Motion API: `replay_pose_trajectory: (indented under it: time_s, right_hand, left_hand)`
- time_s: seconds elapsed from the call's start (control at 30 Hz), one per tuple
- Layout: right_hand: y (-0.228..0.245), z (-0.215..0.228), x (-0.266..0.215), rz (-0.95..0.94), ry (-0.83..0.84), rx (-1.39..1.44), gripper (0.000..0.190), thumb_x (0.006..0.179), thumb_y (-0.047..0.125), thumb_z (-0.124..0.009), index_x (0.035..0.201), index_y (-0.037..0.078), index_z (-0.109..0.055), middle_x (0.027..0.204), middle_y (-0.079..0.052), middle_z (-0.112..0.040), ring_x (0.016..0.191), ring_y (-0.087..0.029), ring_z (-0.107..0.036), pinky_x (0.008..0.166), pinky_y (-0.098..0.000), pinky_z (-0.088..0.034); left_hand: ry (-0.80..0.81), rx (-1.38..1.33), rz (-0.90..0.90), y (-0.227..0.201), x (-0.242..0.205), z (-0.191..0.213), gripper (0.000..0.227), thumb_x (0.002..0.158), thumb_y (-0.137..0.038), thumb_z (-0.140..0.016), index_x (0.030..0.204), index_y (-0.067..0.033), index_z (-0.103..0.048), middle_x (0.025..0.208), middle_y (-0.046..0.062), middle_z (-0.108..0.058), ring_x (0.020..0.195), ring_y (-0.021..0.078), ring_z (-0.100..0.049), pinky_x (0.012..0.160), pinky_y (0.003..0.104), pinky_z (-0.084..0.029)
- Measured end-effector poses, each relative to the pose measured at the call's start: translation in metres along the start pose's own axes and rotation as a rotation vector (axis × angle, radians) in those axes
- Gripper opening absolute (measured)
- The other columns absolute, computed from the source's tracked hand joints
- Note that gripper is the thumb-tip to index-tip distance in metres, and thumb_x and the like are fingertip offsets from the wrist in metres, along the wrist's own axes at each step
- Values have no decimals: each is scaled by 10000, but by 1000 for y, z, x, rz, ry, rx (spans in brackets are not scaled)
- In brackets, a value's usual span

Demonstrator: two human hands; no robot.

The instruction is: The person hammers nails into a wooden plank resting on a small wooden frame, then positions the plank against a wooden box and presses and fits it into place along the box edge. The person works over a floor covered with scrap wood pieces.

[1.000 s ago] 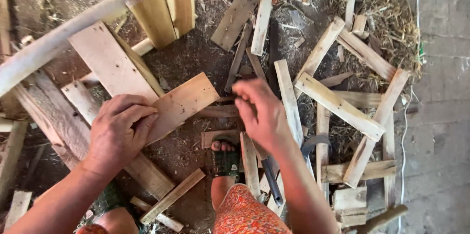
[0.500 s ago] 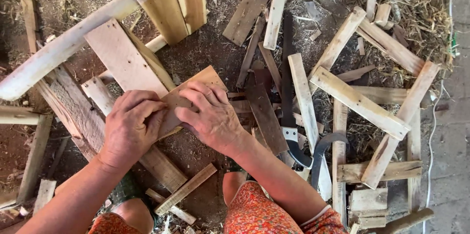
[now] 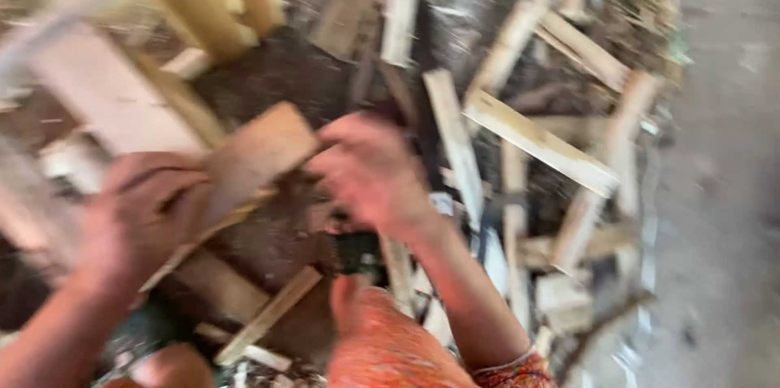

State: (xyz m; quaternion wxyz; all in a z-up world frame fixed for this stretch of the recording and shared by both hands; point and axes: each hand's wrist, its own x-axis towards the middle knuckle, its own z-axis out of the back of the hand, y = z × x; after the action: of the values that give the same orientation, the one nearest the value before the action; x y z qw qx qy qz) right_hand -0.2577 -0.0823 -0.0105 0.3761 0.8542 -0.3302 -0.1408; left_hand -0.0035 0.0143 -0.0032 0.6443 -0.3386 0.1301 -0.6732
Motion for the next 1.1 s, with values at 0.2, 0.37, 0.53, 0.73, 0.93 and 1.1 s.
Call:
replay_pose_trajectory:
  time_s: [0.2,0.37,0.53,0.73,0.93,1.1]
  right_hand:
    - [-23,199,-198,398,-1057,-1518,155,861,49,-530,1014,21,-540,873,-56,-574,717,-146,-528,693,-258,-452]
    - [-92,106,-264,-857,-1013,-1155,499,811,157,-627,1291,199,-499,1250,-43,-525,1113,-177,-534,957,-330,-454]
    - [-168,119,-230,-513,-880,-1612,599,756,139,-627,1310,102,-401,1056,-175,-501,789,-367,-570,701,-476,-471]
    - [-126,94,-205,-482,-883,-1143,483,764,116,-551,1234,134,-444,920,-108,-542,689,-297,-532,574,-416,-436]
    - [-41,51,-244,-403,-917,47,422,818,42,-564,1234,86,-513,547,-17,-425,373,-86,-317,330,-222,-219]
    - [-23,35,-265,-62,-466,83,539,850,85,-511,1352,-1,-335,711,-146,-468,470,-183,-445,392,-251,-308]
  left_hand:
    - [13,-69,50,65,-42,-43,156,818,159,-719,961,119,-671,1122,223,-619,963,315,-573,844,375,-480]
    - [139,-538,402,221,-116,-117,190,1196,-30,-365,1331,96,-407,1075,239,-491,823,305,-517,754,378,-449]
    - [32,-191,-15,119,-56,-65,110,1019,188,-543,1119,183,-496,1276,298,-463,1009,367,-509,890,426,-467]
    - [1,123,-33,30,-13,-16,101,831,69,-716,929,65,-692,1095,173,-656,919,239,-602,812,322,-513]
    - [-36,80,-19,12,-2,-8,120,722,-29,-696,841,-40,-708,991,63,-668,830,209,-612,748,313,-499]
    - [-69,40,29,1,3,5,101,725,-73,-661,816,-87,-703,968,-5,-657,825,179,-610,733,297,-489]
